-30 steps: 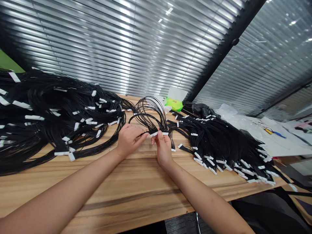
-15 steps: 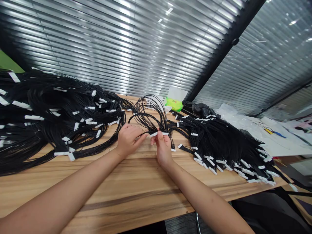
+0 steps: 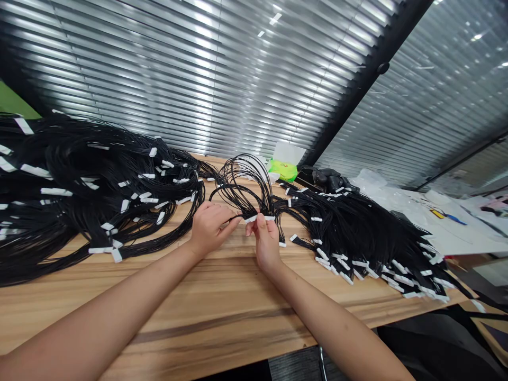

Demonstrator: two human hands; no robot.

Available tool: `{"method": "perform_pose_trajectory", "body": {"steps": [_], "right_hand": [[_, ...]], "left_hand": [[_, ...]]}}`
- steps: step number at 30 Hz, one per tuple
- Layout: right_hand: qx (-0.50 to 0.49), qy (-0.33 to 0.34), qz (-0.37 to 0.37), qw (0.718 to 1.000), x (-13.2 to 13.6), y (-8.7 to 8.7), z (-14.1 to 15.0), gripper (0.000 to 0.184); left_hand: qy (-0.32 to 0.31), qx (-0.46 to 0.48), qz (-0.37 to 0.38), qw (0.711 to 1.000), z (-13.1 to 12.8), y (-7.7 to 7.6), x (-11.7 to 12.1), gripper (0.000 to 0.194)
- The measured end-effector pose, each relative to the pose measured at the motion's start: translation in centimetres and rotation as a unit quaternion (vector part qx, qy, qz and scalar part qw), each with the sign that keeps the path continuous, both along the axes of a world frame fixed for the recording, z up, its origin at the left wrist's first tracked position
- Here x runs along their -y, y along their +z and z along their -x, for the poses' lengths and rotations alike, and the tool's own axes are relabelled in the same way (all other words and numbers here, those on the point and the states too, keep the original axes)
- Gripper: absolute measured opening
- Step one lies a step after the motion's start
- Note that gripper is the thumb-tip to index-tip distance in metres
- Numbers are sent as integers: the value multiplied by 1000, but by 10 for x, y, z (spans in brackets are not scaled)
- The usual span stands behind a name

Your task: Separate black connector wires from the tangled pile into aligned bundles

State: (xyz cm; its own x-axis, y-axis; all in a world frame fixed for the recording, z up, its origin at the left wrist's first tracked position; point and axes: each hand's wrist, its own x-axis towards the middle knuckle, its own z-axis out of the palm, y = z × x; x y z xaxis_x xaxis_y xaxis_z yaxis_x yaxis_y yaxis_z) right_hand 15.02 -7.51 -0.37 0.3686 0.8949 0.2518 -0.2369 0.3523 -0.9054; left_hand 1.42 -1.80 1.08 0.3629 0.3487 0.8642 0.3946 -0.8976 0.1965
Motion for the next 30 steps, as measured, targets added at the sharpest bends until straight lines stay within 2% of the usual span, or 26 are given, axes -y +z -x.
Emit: {"method": "perform_pose_trajectory", "body": {"steps": [10, 20, 30], "right_hand": [[8, -7, -1, 1000, -1, -2, -1, 32], [99, -38, -23, 994, 3, 2, -4, 41], [99, -38, -30, 994, 3, 0, -4, 39]], "left_hand": [[-3, 0, -2, 1000, 0, 0, 0, 23], [38, -19, -42, 998, 0, 0, -2, 28], [32, -25, -50, 998, 1, 0, -2, 30]]}}
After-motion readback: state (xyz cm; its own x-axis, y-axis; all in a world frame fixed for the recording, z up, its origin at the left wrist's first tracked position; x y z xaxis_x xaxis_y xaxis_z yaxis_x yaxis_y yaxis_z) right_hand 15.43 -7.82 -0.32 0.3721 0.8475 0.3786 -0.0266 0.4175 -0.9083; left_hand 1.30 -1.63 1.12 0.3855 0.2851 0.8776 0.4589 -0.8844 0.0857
